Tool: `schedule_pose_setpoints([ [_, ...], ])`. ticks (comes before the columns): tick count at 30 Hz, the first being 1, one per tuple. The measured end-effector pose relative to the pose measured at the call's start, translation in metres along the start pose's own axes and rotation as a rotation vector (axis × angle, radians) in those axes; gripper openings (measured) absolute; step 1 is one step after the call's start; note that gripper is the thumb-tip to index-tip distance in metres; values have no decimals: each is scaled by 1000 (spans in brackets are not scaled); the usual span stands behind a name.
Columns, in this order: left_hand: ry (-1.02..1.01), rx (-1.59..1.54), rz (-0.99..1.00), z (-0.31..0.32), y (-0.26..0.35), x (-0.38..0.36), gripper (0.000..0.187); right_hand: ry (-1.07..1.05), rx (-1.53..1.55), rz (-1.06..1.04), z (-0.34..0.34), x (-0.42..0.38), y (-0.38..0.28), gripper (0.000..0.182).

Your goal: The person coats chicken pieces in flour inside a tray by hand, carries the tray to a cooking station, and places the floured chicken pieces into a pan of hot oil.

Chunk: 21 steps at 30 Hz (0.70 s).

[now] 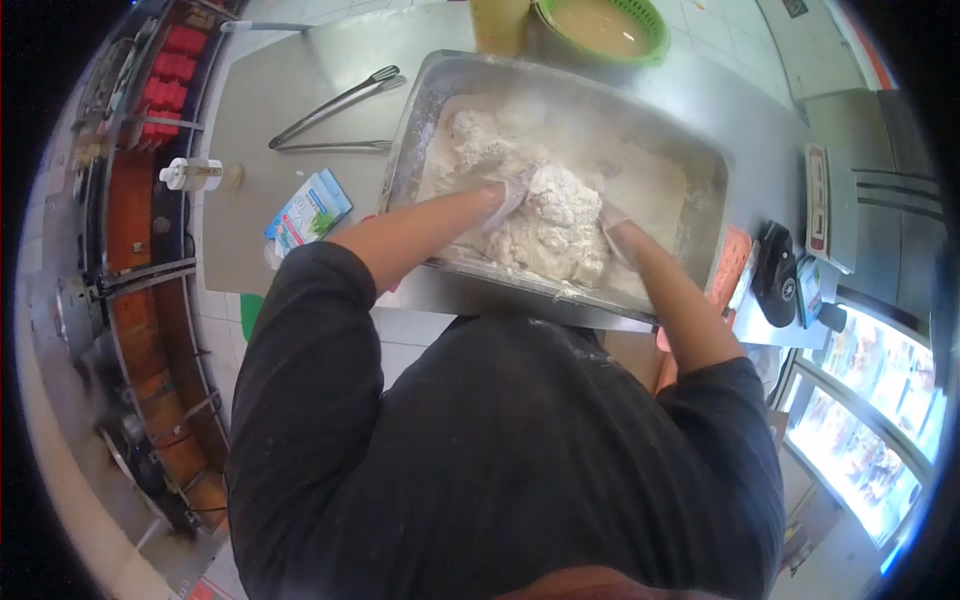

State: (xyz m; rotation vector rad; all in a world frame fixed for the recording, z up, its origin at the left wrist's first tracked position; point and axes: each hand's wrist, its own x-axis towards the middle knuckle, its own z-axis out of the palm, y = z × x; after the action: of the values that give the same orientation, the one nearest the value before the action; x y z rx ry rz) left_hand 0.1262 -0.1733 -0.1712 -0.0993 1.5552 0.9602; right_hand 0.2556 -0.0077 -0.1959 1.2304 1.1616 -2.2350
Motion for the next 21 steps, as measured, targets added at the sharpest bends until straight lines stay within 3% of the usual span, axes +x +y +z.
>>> schedule_pose_setpoints([
  [3,4,-267,108,16,1,22,64,8,86,-107,26,14,-11,60],
  [5,5,-285,140,7,-2,22,64,37,28,-187,21,3,-16,62],
  [9,18,-137,104,-19,2,-9,63,127,-569,-340,25,-50,-35,65],
  [12,-140,-170,218,-60,3,-19,43,70,-863,-406,35,-90,-67,68],
  [14,-238,260,313,-96,-4,3,34,23,-927,-522,25,-92,-80,67],
  [15,-235,263,311,-82,16,-24,34,24,-942,-609,15,-82,-80,66],
  [16,102,252,255,-52,51,-77,37,116,-849,-730,-7,-52,-74,61],
  [17,438,234,192,-37,69,-106,40,229,-706,-598,-19,-41,-81,65],
  [18,444,231,181,-47,60,-91,40,335,-564,-459,-32,-29,-88,68],
  [19,483,181,343,-68,44,-55,37,325,-564,-455,-58,6,-89,68],
  [20,521,129,510,-88,27,-12,34,347,-224,-328,-90,57,-82,68],
  [21,762,654,608,-106,3,41,31,344,-58,-259,-84,70,-77,68],
])
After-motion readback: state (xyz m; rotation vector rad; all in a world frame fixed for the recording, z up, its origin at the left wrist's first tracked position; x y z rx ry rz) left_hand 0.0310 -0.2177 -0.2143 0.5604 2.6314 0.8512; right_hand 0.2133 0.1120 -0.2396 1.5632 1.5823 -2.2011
